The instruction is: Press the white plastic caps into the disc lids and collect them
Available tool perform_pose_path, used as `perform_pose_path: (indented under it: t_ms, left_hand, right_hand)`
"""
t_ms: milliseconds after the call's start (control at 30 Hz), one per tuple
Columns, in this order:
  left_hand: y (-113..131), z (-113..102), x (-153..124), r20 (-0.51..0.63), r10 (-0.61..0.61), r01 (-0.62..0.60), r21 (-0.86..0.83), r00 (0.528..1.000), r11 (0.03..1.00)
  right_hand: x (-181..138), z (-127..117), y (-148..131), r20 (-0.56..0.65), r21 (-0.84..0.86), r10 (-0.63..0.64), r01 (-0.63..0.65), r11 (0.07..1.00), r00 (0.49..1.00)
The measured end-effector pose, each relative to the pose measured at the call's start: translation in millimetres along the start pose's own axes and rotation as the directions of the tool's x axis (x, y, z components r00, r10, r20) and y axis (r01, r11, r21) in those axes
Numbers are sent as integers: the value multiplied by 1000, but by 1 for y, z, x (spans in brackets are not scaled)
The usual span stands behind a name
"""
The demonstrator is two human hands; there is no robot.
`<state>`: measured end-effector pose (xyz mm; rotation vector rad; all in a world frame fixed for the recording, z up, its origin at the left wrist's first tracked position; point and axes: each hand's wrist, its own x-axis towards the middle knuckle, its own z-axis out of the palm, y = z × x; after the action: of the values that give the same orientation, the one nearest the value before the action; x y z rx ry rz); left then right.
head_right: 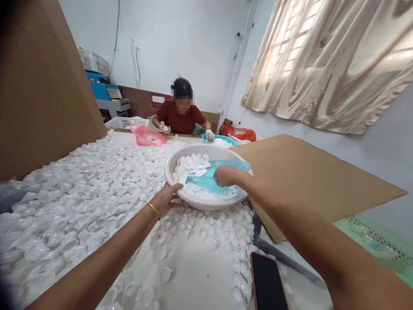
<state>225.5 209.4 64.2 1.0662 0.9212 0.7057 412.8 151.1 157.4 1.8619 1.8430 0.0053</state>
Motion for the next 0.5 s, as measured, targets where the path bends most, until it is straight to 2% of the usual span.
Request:
perform_pose_path:
  t_ms: [100,167,300,500]
  left_hand:
    - [0,2,1,5,0,0,21,1000,1000]
    - [0,4,2,-4,5,-5,30,1000,1000]
    - [-1,7,-1,-26,9,-8,40,1000,999]
    - [-1,5,-7,-29,26,-23,88,999,996]
  right_hand:
    - [8,29,-16,-106,50,73,-68,996,992]
    - [12,40,-25,-161,80,112,-100,992,981]
    - [12,44,-28,-211,131,179,-154,979,961]
    - [-8,46,-18,-248,173,265,-227,959,932]
